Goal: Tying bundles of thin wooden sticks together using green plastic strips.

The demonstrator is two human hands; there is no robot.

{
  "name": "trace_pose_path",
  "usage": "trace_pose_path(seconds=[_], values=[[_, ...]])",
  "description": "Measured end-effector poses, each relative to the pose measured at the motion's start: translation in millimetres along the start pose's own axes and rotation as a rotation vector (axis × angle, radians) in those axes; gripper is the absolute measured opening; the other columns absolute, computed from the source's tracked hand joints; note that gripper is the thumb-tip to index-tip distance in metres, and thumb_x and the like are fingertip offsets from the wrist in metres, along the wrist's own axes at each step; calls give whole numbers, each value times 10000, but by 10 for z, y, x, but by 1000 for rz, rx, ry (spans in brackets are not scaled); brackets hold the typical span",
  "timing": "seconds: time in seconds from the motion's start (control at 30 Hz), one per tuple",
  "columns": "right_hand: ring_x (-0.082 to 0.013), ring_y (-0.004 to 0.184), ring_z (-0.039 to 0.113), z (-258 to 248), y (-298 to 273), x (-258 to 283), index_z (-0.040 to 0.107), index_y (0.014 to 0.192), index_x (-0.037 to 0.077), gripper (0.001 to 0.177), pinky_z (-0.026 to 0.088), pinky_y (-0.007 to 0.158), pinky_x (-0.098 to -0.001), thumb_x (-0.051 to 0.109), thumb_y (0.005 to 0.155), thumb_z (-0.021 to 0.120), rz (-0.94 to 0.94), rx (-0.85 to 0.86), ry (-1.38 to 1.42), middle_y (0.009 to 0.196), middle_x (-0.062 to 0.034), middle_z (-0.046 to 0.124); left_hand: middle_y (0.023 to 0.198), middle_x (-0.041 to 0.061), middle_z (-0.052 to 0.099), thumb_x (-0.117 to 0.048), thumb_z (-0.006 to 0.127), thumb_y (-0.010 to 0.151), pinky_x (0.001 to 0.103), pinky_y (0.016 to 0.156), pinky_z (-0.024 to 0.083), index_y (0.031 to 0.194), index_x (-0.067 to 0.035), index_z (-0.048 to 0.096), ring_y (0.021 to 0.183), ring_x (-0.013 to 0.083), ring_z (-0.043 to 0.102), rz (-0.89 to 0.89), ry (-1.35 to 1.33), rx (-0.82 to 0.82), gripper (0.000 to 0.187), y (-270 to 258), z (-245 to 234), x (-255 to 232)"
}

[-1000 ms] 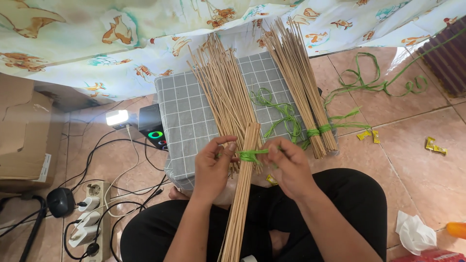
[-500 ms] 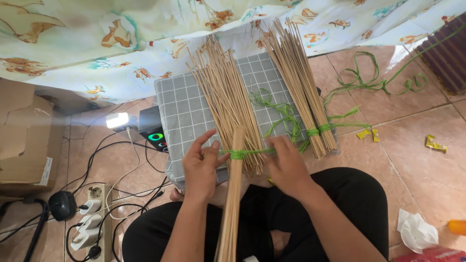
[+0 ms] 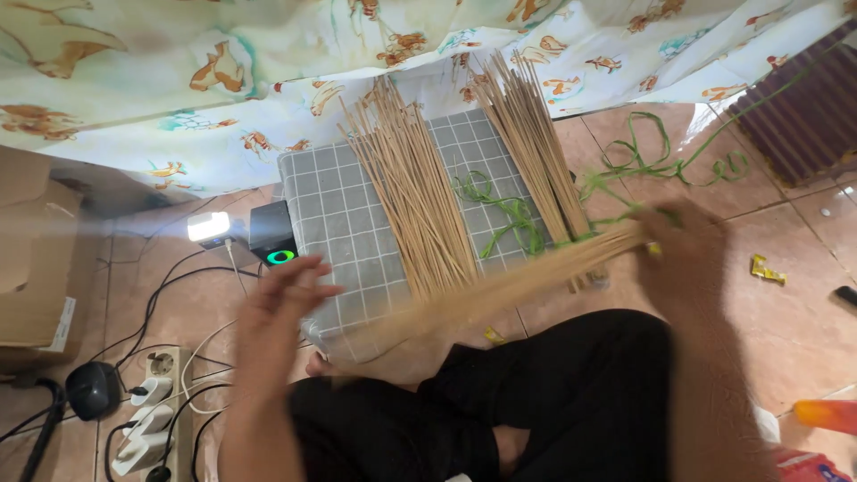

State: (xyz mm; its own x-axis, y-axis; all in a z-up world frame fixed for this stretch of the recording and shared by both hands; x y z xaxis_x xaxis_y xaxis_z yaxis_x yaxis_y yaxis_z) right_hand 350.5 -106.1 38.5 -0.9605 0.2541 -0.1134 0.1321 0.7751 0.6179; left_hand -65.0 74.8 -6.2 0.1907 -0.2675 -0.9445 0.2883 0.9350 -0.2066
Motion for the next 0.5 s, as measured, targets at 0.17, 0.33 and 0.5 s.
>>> trace_pose_path(seconds=[0.17, 0.33, 0.5], values=[[-327, 782, 668, -13, -502, -462, 715, 1235, -6, 323, 507, 720, -432, 202, 989, 731, 379, 317, 78, 937, -157, 721, 818, 89, 771, -341, 708, 855, 377, 733, 541, 1017, -106, 813, 742, 270, 690, -92, 1222, -172, 303, 806, -1009, 291], [-317, 680, 588, 113, -604, -229, 690, 1231, -97, 325, 468, 660, -407, 112, 988, 747, 523, 235, 299, 837, -201, 667, 798, 106, 741, -396, 720, 794, 396, 752, 531, 887, -36, 817, 786, 274, 686, -602, 1465, -136, 385, 1178, -1240, 889], [-305, 728, 577, 193, -640, -268, 689, 1272, -133, 318, 468, 699, -403, 57, 1025, 751, 594, 142, 305, 872, -201, 652, 859, 180, 789, -372, 734, 846, 413, 700, 601, 1010, 65, 788, 758, 292, 737, -645, 1138, -64, 469, 1410, -1288, 1367]])
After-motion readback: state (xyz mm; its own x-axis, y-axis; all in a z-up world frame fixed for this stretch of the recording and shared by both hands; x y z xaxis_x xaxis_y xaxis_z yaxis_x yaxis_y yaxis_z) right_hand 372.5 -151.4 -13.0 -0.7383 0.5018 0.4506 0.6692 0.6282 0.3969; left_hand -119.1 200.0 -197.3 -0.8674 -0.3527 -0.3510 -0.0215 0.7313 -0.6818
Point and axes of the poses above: each hand's wrist, its own y-axis towards the middle knuckle, its own z-axis out of the palm, x = y × z, the point moved 6 cm from there along y, towards the middle knuckle
